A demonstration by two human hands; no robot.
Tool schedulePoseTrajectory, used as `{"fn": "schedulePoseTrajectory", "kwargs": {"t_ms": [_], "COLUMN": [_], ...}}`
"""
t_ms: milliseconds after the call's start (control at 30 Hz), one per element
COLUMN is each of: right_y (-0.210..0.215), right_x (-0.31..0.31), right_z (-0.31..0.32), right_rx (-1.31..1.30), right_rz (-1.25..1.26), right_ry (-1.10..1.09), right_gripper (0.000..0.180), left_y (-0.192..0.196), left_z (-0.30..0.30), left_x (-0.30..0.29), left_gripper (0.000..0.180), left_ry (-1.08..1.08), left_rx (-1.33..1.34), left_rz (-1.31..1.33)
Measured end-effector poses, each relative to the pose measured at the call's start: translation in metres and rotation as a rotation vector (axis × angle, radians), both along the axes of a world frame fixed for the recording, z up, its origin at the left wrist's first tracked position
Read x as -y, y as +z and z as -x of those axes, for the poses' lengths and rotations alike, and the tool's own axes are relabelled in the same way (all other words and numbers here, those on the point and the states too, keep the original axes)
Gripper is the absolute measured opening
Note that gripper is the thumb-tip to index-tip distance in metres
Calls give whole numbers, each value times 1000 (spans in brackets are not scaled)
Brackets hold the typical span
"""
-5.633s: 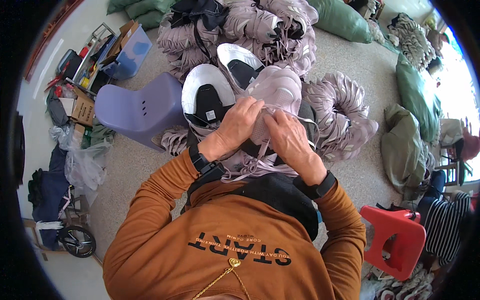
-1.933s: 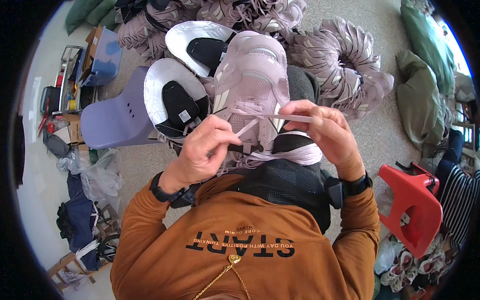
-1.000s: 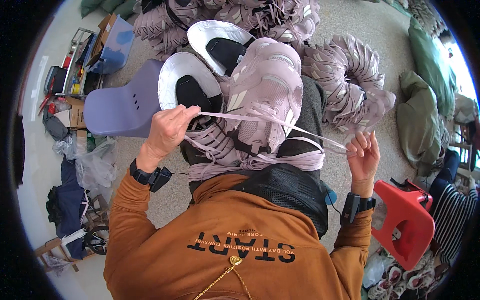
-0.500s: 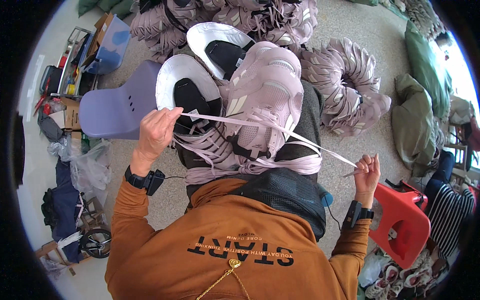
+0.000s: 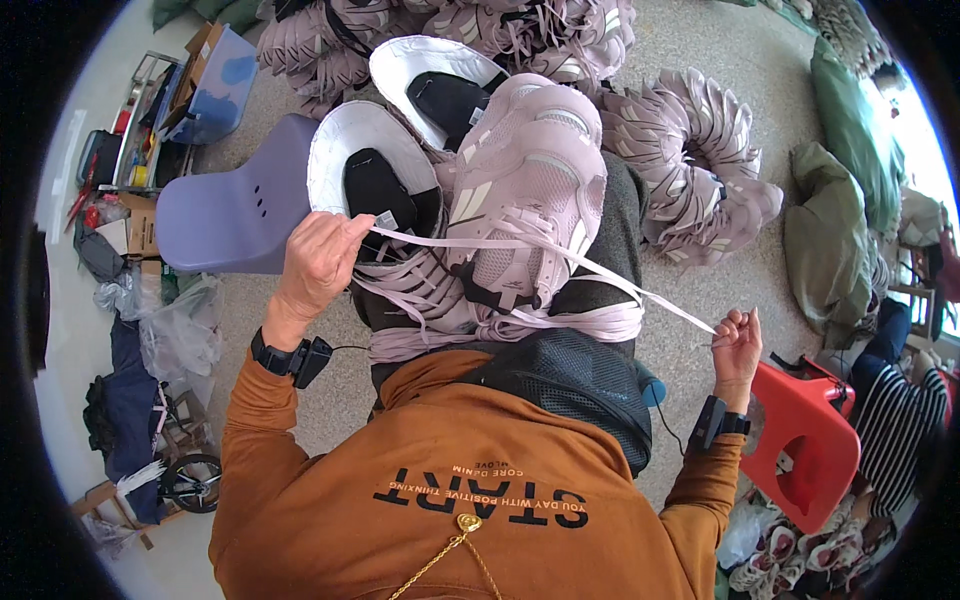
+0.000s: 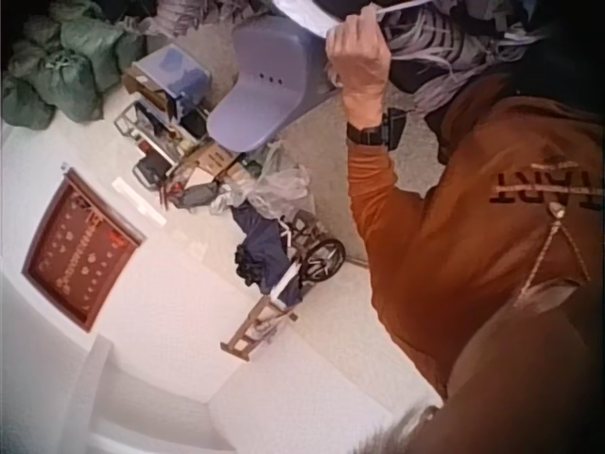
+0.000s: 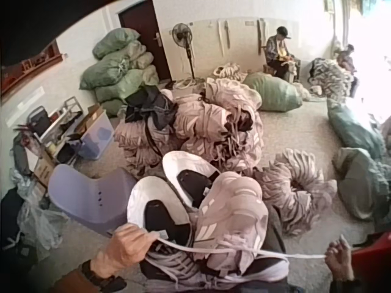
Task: The person sits on the floor and laces a pair of pink sneakers. They thread the laces through the eyelets, pull them tight, and tie a knot. The person handles the shoes and laces by hand throughout the process.
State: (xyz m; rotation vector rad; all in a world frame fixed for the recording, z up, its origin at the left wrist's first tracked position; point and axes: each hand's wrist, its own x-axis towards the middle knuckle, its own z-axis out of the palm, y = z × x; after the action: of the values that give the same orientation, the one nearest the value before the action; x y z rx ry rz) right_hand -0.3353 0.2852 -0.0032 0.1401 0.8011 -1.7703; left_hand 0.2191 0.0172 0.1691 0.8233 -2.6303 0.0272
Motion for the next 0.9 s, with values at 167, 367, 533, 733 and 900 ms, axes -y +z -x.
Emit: {"fn": "schedulePoseTrajectory", "kwargs": {"t_ms": [167,367,533,733,900], "right_y": [-4,-3,-4,16,97], "right_x": [-7,-19,-11,26,99], "right_z": [11,44,88,115,-66], "right_rx": [85,10,-236,-319,-503], "right_rz": [51,-41,-119,-137,-33], "right_ry": [-62,-193,-176,-151,575], "right_gripper": [26,23,17,17,21], "left_y": [-1,4,13,-9,-31], "left_z": [-2,-10,38,109,139], "left_x": [1,14,-24,-75,-75], "left_gripper": [27,23,19,28,38], "left_ry": [-5,70,143,-30,10], "left_rx": [-22,14,-183,-392,-383], "left_rz": [22,88,-29,-754,-888]}}
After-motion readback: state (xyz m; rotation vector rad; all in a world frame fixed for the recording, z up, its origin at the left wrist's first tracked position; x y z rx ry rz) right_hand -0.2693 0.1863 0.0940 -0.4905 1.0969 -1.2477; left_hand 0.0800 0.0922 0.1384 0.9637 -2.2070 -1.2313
